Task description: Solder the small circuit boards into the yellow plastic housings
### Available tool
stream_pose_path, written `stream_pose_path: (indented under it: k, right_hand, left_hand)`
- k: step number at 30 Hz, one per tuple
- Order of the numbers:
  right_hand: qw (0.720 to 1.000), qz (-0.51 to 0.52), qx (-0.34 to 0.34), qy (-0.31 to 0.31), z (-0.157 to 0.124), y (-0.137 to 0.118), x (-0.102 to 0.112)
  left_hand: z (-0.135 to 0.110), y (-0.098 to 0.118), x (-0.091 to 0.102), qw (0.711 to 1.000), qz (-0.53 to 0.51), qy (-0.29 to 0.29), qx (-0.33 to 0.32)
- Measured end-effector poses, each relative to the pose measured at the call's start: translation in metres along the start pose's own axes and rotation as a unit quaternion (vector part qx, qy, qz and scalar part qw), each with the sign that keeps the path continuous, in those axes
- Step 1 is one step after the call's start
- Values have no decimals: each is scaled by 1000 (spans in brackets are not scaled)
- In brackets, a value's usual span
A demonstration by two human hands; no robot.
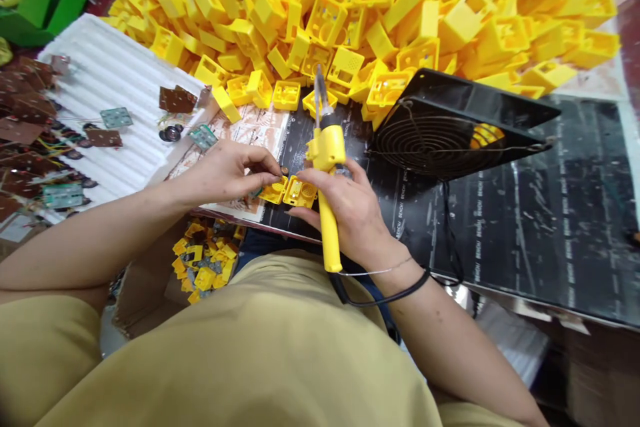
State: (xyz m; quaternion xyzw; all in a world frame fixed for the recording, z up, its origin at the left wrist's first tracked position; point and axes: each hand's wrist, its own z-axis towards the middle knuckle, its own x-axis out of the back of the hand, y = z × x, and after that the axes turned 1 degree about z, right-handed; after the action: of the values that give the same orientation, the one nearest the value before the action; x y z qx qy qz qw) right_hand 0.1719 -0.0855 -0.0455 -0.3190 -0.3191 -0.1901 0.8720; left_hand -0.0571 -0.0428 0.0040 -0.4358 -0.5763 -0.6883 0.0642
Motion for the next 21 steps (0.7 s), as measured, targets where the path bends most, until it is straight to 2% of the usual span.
stream_pose_path:
  k: [3,12,17,21]
  right_hand:
    - [998,29,-35,43,5,-7,0]
    - [992,83,-82,55,15,-15,-20]
    - [989,115,-73,54,17,-11,-20]
    - [988,118,-64,71,18,-10,-19]
  left_hand:
    - [-2,4,-4,999,49,1,-8]
    - [-1,5,-13,1000,21,12,-11]
    - [0,1,-10,997,-69,-21,6]
    - [6,-5,-5,976,-195,-82,44]
